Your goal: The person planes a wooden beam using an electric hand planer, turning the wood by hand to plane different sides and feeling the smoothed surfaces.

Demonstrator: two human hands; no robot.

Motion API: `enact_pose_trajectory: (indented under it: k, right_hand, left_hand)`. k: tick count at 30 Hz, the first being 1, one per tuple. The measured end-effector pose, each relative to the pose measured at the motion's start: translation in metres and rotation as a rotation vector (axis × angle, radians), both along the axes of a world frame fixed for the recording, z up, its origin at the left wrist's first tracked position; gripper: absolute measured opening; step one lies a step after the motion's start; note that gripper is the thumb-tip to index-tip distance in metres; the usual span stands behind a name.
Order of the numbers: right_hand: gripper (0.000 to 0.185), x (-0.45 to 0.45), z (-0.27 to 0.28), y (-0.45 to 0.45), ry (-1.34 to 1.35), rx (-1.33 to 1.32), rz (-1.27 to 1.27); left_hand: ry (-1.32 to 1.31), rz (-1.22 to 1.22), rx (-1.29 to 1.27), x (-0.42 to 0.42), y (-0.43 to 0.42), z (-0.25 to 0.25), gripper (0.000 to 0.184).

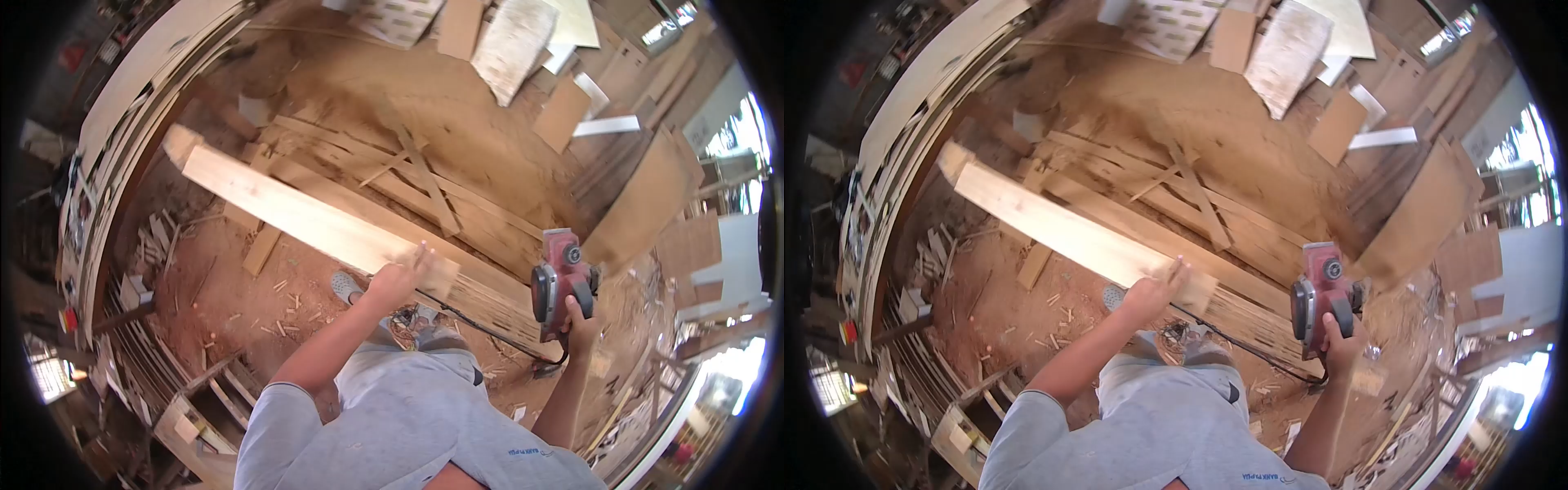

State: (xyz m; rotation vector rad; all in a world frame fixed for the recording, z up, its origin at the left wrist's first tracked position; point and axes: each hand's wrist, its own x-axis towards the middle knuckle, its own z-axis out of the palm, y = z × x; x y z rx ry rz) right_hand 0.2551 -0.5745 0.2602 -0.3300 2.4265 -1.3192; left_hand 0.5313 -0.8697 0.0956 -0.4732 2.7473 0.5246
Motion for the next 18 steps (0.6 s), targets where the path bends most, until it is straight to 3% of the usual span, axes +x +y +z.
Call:
enact_pose_trajectory:
  k: [3,8,14,17,18]
  right_hand:
    - [0.023,-0.006,-0.004,0.051,-0.021,0.053,0.009]
    - [0.031,-0.002,-0.036,0.079,-0.102,0.083,0.174]
    - [0.043,0.014,-0.042,0.027,-0.354,0.237,0.546]
    - [0.045,0.028,-0.05,0.001,-0.216,0.282,0.726]
    - [0.046,0.031,-0.048,-0.01,-0.178,0.284,0.781]
  left_hand:
    - [0.057,0.022,-0.01,-0.029,0.023,-0.039,0.103]
    - [0.004,0.007,0.028,-0.008,0.037,-0.035,0.102]
    - [-0.144,0.191,0.043,0.014,0.058,0.018,0.093]
    - [0.063,0.364,0.041,0.065,0.072,0.016,0.084]
    - [0.232,0.439,-0.019,0.084,0.081,0.013,0.064]
